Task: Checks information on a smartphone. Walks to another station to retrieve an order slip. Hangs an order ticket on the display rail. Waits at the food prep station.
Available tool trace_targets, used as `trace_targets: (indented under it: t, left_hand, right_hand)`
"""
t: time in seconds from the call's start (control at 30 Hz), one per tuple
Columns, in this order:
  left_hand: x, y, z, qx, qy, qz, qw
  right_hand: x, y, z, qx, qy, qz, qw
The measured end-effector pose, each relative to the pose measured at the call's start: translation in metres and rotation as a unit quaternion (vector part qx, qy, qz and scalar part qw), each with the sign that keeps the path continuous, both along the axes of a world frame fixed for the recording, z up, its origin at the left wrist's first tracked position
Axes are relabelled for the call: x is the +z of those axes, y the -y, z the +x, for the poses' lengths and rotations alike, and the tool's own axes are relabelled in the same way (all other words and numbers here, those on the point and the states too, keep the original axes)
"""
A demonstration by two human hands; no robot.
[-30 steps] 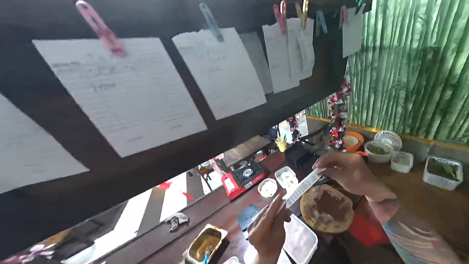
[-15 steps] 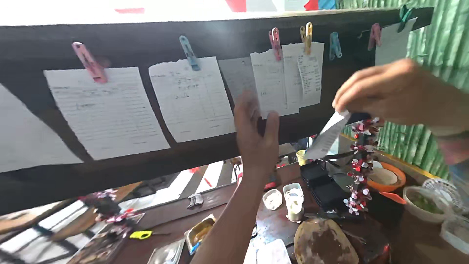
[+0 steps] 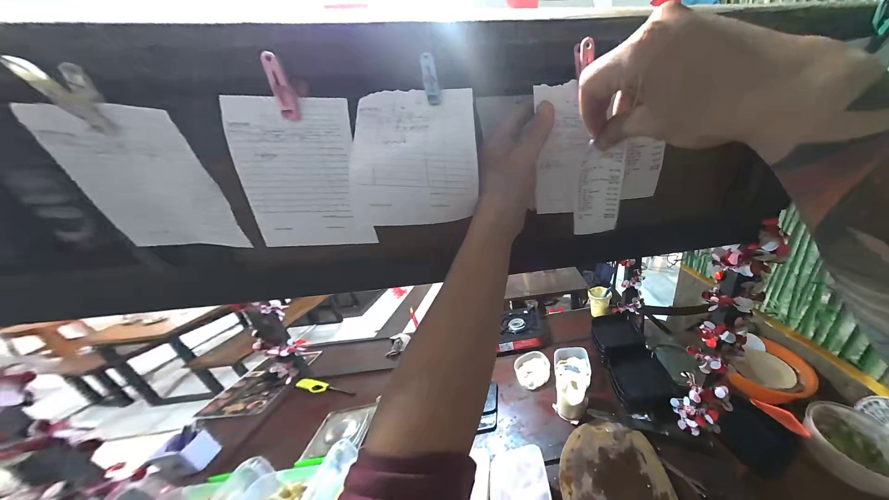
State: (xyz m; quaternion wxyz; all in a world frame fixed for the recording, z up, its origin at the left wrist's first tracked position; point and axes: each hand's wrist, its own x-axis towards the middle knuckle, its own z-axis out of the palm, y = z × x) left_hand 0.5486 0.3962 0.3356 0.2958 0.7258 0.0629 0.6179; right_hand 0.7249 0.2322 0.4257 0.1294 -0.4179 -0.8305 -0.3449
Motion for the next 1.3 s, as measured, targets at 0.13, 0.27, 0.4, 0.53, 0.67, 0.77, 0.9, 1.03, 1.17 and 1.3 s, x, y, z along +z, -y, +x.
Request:
trace_targets:
  t: [0.13, 0.27, 0.4, 0.53, 0.67, 0.77, 0.9, 1.03, 1.17, 1.3]
  left_hand:
    - [0.004, 0.009, 0.000, 0.010, -0.021, 0.003, 1.000]
    - [0.002, 0.013, 0.003, 0.061, -0.017, 0.014, 0.998]
    - [-0.006, 0.013, -0.003, 0.088, 0.016, 0.008, 0.996]
    - [-0.024, 0.020, -0.012, 0.158, 0.056, 0.014, 0.986]
    - [-0.076, 0.045, 0.004, 0.386, 0.130, 0.176, 0.896]
    - [-0.088, 0.051, 0.019, 0.302, 0.128, 0.320, 0.889]
    - [-0.066, 0.052, 0.044, 0.184, 0.087, 0.207, 0.957]
    - [-0.031, 0.049, 0.054, 0.048, 0.050, 0.048, 0.996]
    - [-0.011, 0.040, 0.060, -0.006, -0.046, 0.039, 0.998]
    - [-0.003, 0.037, 0.073, -0.043, -0.044, -0.001, 0.998]
  right_hand:
    - [0.003, 0.004, 0.016, 0.004, -0.002, -0.006, 1.000]
    - [0.007, 0.020, 0.052, -0.005, -0.081, -0.021, 0.997]
    - [0.005, 0.030, 0.122, 0.030, -0.170, -0.066, 0.983]
    - [-0.003, 0.042, 0.167, 0.019, -0.202, -0.084, 0.976]
    - [-0.009, 0.059, 0.149, -0.052, -0.190, -0.068, 0.978]
    - [-0.007, 0.061, 0.129, -0.069, -0.171, -0.063, 0.981]
    - [0.000, 0.051, 0.111, -0.058, -0.154, -0.071, 0.984]
    - [0.007, 0.033, 0.090, -0.029, -0.157, -0.057, 0.986]
    - [0.011, 0.007, 0.075, 0.009, -0.142, -0.011, 0.990]
    - [0.011, -0.010, 0.064, -0.033, -0.135, 0.008, 0.990]
